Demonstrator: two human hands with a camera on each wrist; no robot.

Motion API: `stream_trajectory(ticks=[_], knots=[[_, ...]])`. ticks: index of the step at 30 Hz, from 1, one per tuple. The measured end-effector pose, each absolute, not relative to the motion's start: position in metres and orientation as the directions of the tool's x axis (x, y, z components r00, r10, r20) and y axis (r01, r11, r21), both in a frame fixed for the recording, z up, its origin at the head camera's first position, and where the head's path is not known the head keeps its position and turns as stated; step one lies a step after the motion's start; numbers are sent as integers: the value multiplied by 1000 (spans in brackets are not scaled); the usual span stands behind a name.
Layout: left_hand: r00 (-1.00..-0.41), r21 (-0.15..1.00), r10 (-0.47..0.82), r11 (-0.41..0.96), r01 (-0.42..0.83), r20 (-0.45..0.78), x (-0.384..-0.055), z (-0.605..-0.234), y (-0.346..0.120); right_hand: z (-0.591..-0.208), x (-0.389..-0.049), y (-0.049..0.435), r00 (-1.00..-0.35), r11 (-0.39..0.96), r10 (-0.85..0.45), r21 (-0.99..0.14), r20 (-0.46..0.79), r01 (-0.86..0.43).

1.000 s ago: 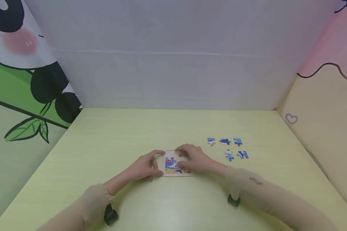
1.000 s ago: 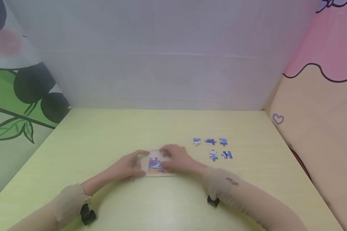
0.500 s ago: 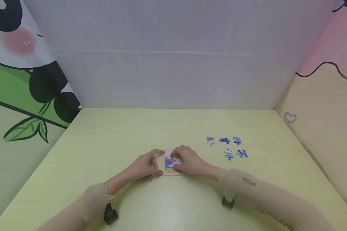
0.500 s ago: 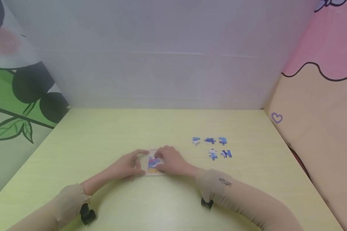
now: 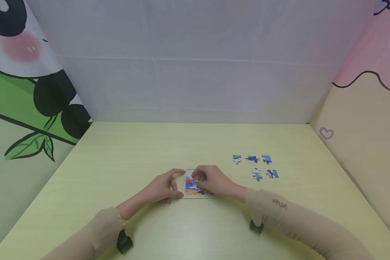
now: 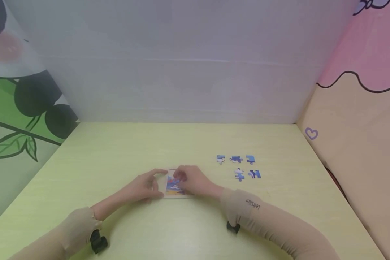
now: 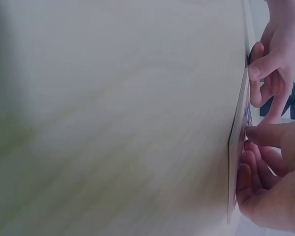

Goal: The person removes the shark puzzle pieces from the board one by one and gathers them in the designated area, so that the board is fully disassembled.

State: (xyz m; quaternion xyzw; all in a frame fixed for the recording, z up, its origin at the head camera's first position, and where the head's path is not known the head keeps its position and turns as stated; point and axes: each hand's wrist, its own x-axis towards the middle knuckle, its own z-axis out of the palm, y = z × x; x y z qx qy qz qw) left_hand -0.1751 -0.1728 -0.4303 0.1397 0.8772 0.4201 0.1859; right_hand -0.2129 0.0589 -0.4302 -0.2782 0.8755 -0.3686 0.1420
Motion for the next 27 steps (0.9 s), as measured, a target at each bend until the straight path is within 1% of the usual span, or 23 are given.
stream_trajectory(ticks=[4,16,27], knots=[[-893,789,399,609,87,-210,-175,-431,-172,-430,-216,59,-806,577,-591,-723,-49,-379],[-893,786,394,613,82,-215,-174,-429,-172,-427,-218,57,-806,625,-588,-671,-69,-399],[-893,784,398,614,90,-209,-175,-429,-172,-423,-217,60,-811,615,-580,-693,-74,-376]])
